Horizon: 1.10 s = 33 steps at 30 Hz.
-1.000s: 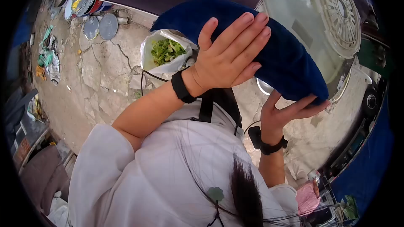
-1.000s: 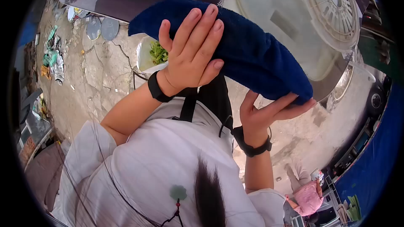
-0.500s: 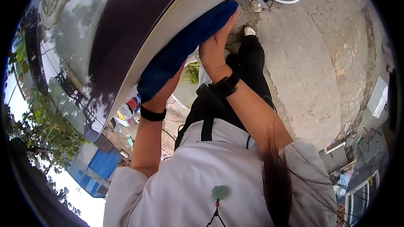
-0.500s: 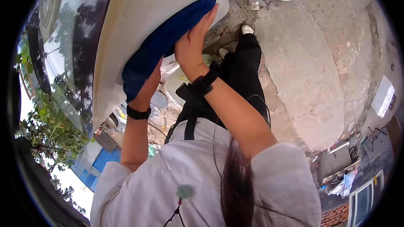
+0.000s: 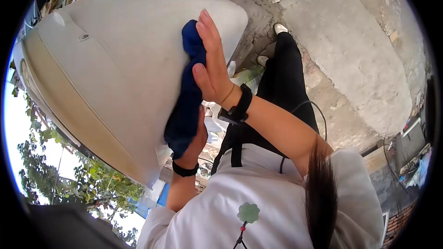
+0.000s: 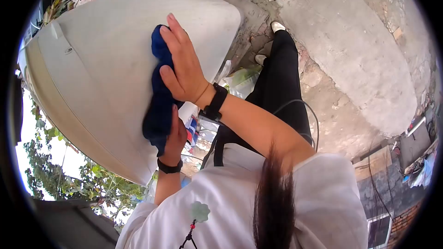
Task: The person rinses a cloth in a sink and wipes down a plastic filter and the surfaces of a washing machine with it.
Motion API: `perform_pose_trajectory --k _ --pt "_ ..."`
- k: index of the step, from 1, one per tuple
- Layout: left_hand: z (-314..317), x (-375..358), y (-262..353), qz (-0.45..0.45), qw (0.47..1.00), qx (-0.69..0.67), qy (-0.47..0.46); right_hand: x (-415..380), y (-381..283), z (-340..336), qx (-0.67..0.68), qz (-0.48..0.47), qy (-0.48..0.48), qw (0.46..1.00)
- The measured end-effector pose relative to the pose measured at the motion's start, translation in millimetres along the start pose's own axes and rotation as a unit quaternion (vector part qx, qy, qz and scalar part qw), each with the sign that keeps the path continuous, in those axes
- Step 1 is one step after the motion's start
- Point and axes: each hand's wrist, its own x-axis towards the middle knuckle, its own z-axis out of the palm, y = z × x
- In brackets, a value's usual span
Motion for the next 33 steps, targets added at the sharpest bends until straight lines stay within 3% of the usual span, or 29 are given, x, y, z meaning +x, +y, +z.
perform_pose_trajectory --k 1,3,6,7,9,11,13,15,17,19,22,23,24,25,26,29,30,32,33 --pt "-4 17 3 -0.029 0.997 -0.032 -0.066 -5 13 -9 -0.014 0.073 0.030 0.997" --pt "15 14 2 -0.088 0.987 -0.104 -0.090 -17 36 -25 -0.200 0.156 0.013 0.967" --pt "13 17 6 -0.115 0.976 -0.179 -0.055 -6 27 -48 -0.326 0.141 0.001 0.935" --pt "10 19 8 -0.123 0.969 -0.209 -0.039 1 25 -57 -0.274 0.174 -0.014 0.946" --pt "2 25 12 -0.121 0.961 -0.250 0.001 21 -1 -66 -0.131 0.317 0.069 0.937" --pt "12 9 14 -0.103 0.968 -0.227 0.028 52 -42 -65 -0.059 0.293 0.095 0.949" --pt "14 -2 11 -0.042 0.988 -0.142 0.049 81 -59 -50 -0.013 -0.020 -0.021 0.999" --pt "14 -7 4 0.047 0.996 -0.023 0.071 78 -53 -28 0.123 0.000 -0.170 0.978" --pt "21 -18 1 0.026 0.994 -0.056 0.085 63 -51 0 0.207 0.078 -0.146 0.964" --pt "22 -17 0 0.023 0.997 -0.018 0.077 69 -32 -8 0.125 0.108 -0.180 0.970" --pt "-12 39 3 0.187 0.956 0.215 -0.073 50 23 -11 -0.041 0.175 -0.133 0.975" --pt "-10 51 6 0.162 0.965 0.185 -0.092 41 43 -10 -0.080 0.212 -0.112 0.968" --pt "-9 64 10 0.136 0.972 0.155 -0.109 28 68 -13 -0.151 0.191 -0.136 0.960" --pt "-4 72 9 0.183 0.951 0.222 -0.117 19 93 -16 -0.222 0.168 -0.159 0.947" --pt "-1 81 8 0.229 0.922 0.286 -0.125 18 112 -19 -0.210 0.228 -0.172 0.935" --pt "11 72 13 0.231 0.915 0.310 -0.115 37 100 -18 -0.161 0.270 -0.189 0.930" --pt "16 58 14 0.199 0.935 0.278 -0.096 50 72 -13 -0.134 0.236 -0.205 0.940" --pt "21 35 19 0.048 0.997 0.062 -0.024 70 2 -1 -0.077 0.122 -0.225 0.964" --pt "25 13 11 0.100 0.980 0.163 -0.047 76 -28 7 -0.047 0.041 -0.227 0.972"
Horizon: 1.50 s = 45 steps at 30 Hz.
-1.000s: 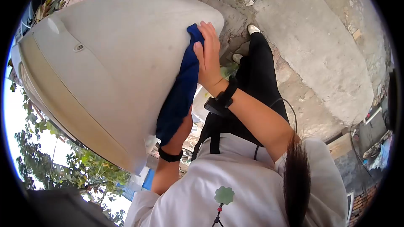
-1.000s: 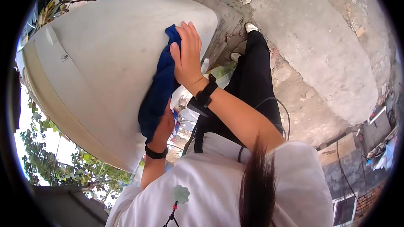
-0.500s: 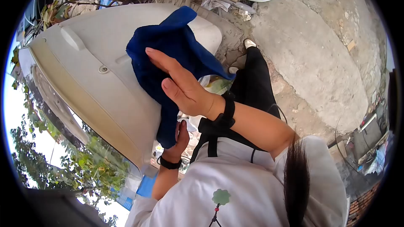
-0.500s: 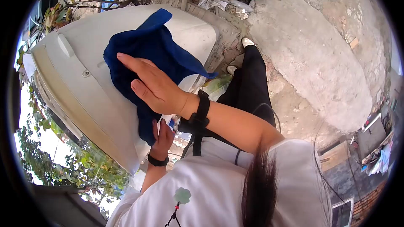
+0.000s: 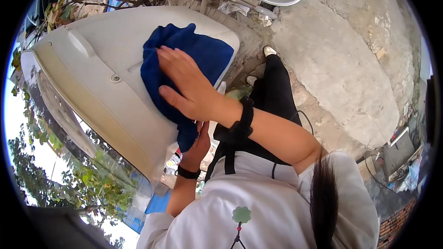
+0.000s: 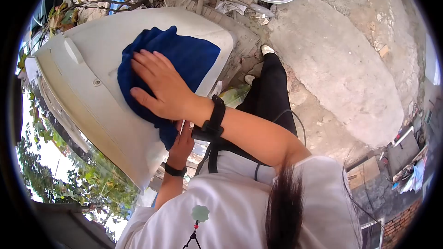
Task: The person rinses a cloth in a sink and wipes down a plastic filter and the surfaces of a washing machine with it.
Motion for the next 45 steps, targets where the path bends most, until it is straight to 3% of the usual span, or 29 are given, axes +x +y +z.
perform_pose_trajectory --k 1,3,5,9,10,12,14,15,16,18,20,21,22,24,25,27,28,30,34,36,37,38,40,41,43,45 --pt "8 -22 -1 0.056 0.993 0.099 -0.015 5 -32 0 0.045 -0.018 0.010 0.999" --pt "-6 -21 -7 0.012 0.998 -0.056 0.009 8 -44 -3 0.091 -0.042 0.009 0.995" --pt "-5 -16 -11 -0.092 0.943 -0.314 0.061 10 -17 -6 0.091 -0.056 -0.011 0.994" --pt "-3 18 -3 -0.024 0.992 -0.105 -0.069 -17 89 -6 0.011 0.084 0.031 0.996" --pt "-2 35 -7 0.017 0.990 -0.085 -0.115 -37 135 -3 -0.109 -0.034 0.046 0.992" --pt "12 61 -4 -0.019 0.966 -0.220 -0.132 -64 192 -4 -0.163 0.043 0.038 0.985" --pt "22 66 5 0.026 0.980 -0.134 -0.147 -78 216 -1 -0.149 0.145 0.028 0.978" --pt "26 67 8 0.050 0.983 -0.091 -0.151 -62 193 -3 -0.060 0.257 0.062 0.962" --pt "25 66 8 -0.005 0.976 -0.181 -0.118 -40 155 -7 0.028 0.365 0.094 0.926" --pt "17 54 9 -0.111 0.927 -0.354 -0.051 -29 105 -10 0.050 0.285 0.048 0.956" --pt "5 40 4 -0.110 0.950 -0.292 -0.027 -18 41 -4 0.051 0.150 0.012 0.987" --pt "6 29 5 -0.156 0.906 -0.394 -0.013 -7 5 -4 0.067 0.084 -0.008 0.994" --pt "0 21 13 -0.307 0.700 -0.641 -0.058 2 -22 -6 0.083 0.019 -0.028 0.996" --pt "3 13 14 -0.193 0.878 -0.431 -0.074 10 -35 -11 0.100 0.004 -0.052 0.994" --pt "8 9 12 -0.128 0.939 -0.309 -0.079 12 -21 -15 0.119 -0.010 -0.084 0.989" --pt "15 2 8 0.012 0.995 -0.047 -0.083 12 15 -20 0.106 0.052 -0.104 0.988" --pt "-15 37 -6 0.046 0.993 0.003 -0.109 9 40 -22 0.099 0.083 -0.114 0.985" --pt "-3 46 2 -0.061 0.978 -0.177 -0.089 -8 107 -23 0.039 0.179 -0.108 0.977" --pt "33 87 12 -0.089 0.947 -0.299 -0.081 -62 229 -16 -0.129 0.144 -0.062 0.979" --pt "60 95 27 -0.088 0.947 -0.298 -0.079 -79 271 -10 -0.149 0.190 -0.009 0.970" --pt "68 97 33 -0.084 0.944 -0.305 -0.095 -77 270 -13 -0.171 0.180 0.012 0.969" --pt "69 92 35 -0.086 0.946 -0.300 -0.090 -75 268 -14 -0.008 0.343 0.037 0.938" --pt "59 95 29 -0.088 0.950 -0.290 -0.074 -69 248 -3 0.051 0.440 0.095 0.891" --pt "55 91 30 -0.121 0.923 -0.354 -0.088 -62 210 -11 0.052 0.435 0.054 0.897" --pt "51 63 41 -0.153 0.927 -0.324 -0.109 -60 141 -12 0.073 0.359 0.023 0.930" --pt "50 40 39 -0.146 0.941 -0.291 -0.092 -65 90 -9 0.046 0.225 0.024 0.973"
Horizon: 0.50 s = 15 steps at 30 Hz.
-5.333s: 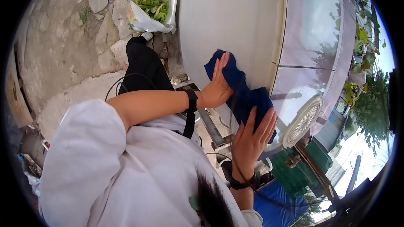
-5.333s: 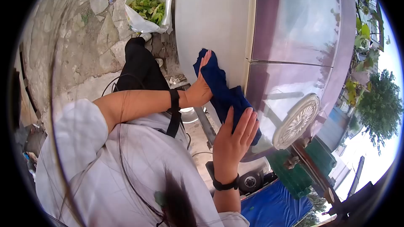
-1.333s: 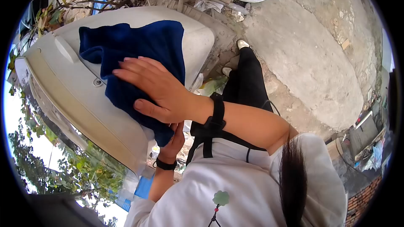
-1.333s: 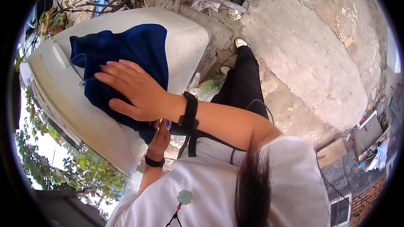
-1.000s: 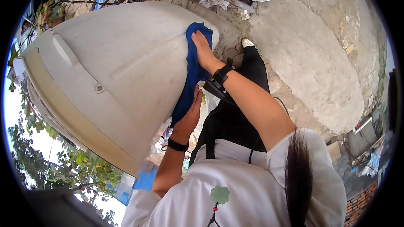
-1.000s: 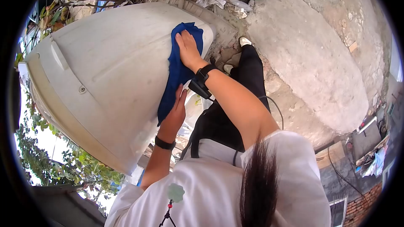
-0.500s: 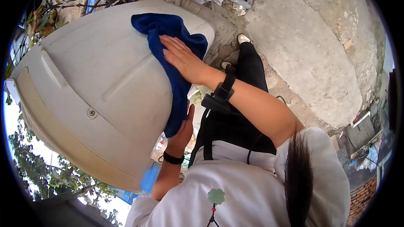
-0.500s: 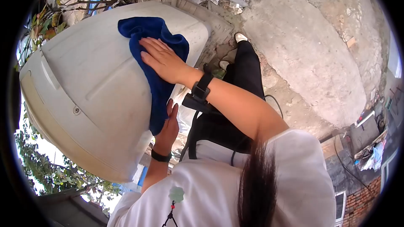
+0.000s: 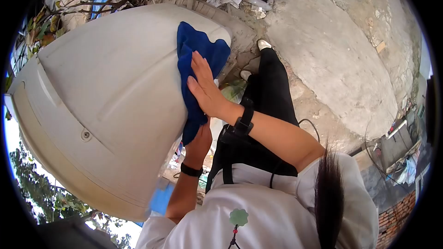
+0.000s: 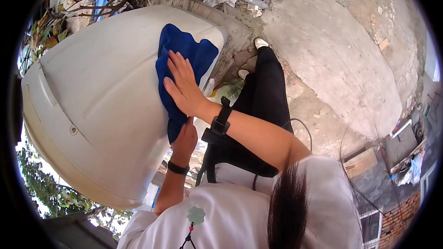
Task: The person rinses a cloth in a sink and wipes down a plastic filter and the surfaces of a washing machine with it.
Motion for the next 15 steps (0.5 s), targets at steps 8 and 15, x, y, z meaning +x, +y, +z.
perform_pose_trajectory --k 8,15 --pt "31 48 0 0.031 0.999 0.001 -0.038 58 196 -13 -0.227 -0.095 0.107 0.963" --pt "124 90 -3 0.028 0.999 -0.018 -0.020 84 378 -13 0.140 0.193 0.112 0.965"
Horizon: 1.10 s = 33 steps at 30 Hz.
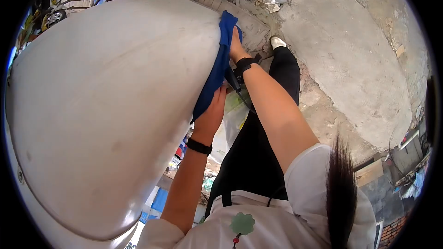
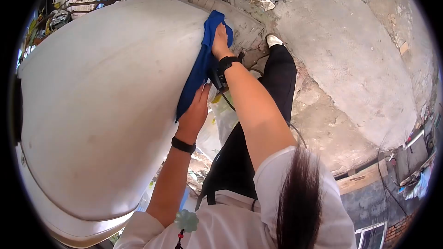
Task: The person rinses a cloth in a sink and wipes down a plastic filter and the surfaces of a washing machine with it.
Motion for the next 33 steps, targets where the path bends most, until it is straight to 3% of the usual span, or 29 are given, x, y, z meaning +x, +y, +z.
perform_pose_trajectory --k 1,3,5,6,8,9,12,13,15,18,20,22,24,26,30,31,33 --pt "2 -3 0 -0.008 1.000 -0.006 0.007 16 38 -1 0.104 0.017 -0.015 0.994" --pt "-2 -18 3 -0.030 0.999 0.021 0.018 -24 -8 8 0.084 0.023 -0.021 0.996" --pt "-19 -47 5 -0.049 0.993 0.092 0.050 -98 -79 26 -0.210 -0.162 -0.007 0.964" --pt "-28 -63 5 -0.054 0.987 0.130 0.074 -127 -104 40 -0.246 -0.252 0.006 0.936" --pt "-51 -100 4 -0.053 0.966 0.213 0.139 -192 -213 67 -0.126 -0.295 0.000 0.947" --pt "-67 -127 -3 -0.049 0.960 0.228 0.155 -217 -251 79 -0.132 -0.322 -0.022 0.937" --pt "-94 -233 -54 -0.106 0.973 0.034 0.202 -283 -330 110 -0.076 -0.371 -0.077 0.922" --pt "-116 -233 -53 -0.107 0.972 0.011 0.210 -299 -345 118 -0.064 -0.377 -0.092 0.919" --pt "-166 -192 -24 0.024 0.981 0.064 0.181 -311 -350 127 -0.057 -0.393 -0.104 0.912" --pt "-175 -157 0 0.027 0.960 0.222 0.167 -271 -304 112 -0.094 -0.450 -0.086 0.884" --pt "-160 -146 -2 0.004 0.969 0.220 0.114 -240 -262 100 -0.099 -0.436 0.021 0.894" --pt "-139 -131 -3 -0.029 0.980 0.186 0.062 -220 -217 96 -0.082 -0.295 0.077 0.949" --pt "-118 -130 -8 -0.014 0.983 0.160 0.093 -206 -182 93 -0.059 -0.236 0.116 0.963" --pt "-102 -132 -11 -0.013 0.984 0.130 0.119 -189 -153 86 -0.194 -0.287 0.120 0.930" --pt "-122 -147 -3 -0.016 0.978 0.145 0.148 -213 -234 85 -0.205 -0.292 0.004 0.934" --pt "-130 -147 0 -0.003 0.972 0.168 0.163 -222 -278 92 -0.150 -0.353 -0.018 0.924" --pt "-167 -137 12 0.055 0.945 0.252 0.201 -237 -363 101 -0.153 -0.396 -0.169 0.889"
